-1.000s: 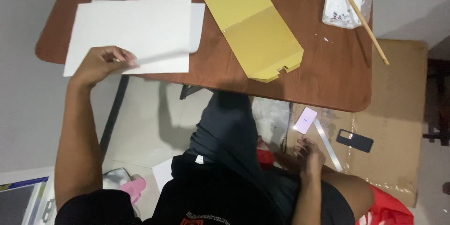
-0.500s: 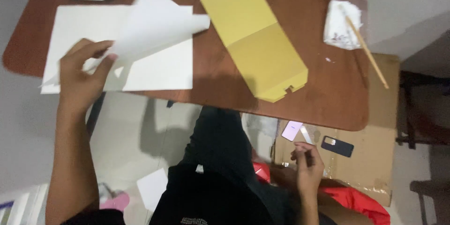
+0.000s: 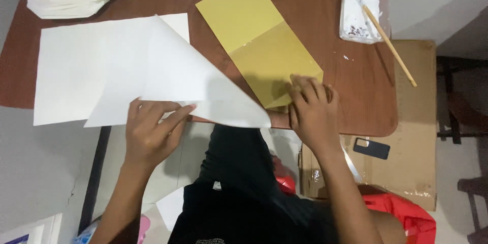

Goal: Applying glue to paper sheets and folding them to assemble paper bags

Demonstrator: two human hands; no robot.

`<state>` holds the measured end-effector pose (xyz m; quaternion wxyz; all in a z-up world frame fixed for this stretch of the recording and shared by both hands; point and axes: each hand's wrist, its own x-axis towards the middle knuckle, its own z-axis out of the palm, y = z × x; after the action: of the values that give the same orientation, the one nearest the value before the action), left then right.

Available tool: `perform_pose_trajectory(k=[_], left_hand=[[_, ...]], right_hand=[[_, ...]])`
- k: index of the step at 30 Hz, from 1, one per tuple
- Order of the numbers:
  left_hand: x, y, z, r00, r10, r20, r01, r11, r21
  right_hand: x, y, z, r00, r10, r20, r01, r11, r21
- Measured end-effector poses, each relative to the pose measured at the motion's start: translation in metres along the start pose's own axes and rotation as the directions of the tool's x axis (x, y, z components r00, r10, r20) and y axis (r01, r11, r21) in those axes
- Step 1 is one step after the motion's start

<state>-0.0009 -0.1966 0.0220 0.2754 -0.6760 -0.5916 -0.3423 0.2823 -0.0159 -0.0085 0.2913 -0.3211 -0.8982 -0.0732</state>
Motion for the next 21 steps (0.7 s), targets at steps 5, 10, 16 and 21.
perform_pose_trajectory(k=[5,10,16,21], left_hand=[[-0.011,0.006,0.005,0.96,-0.117,0.256,0.168,0.967,-0.189],[-0.004,0.016,0.004,0.905,-0.126,0.406,0.204,0.967,-0.155],[0.011,0.008,0.013,0.725,-0.128,0.676,0.287,0.95,-0.128],[0.023,0.017,0.036,0.681,-0.083,0.727,0.284,0.946,-0.158]], right_hand=[[-0.005,0.018,0.006,0.999,-0.032,0.023,0.033,0.997,-0.066],[-0.011,0.027,-0.02,0.998,0.065,-0.025,-0.056,0.959,0.278],[-0.055,0.056,-0.049,0.957,0.283,-0.068,-0.166,0.724,0.669],[-0.088,0.052,-0.07,0.907,0.405,-0.116,-0.22,0.691,0.688]])
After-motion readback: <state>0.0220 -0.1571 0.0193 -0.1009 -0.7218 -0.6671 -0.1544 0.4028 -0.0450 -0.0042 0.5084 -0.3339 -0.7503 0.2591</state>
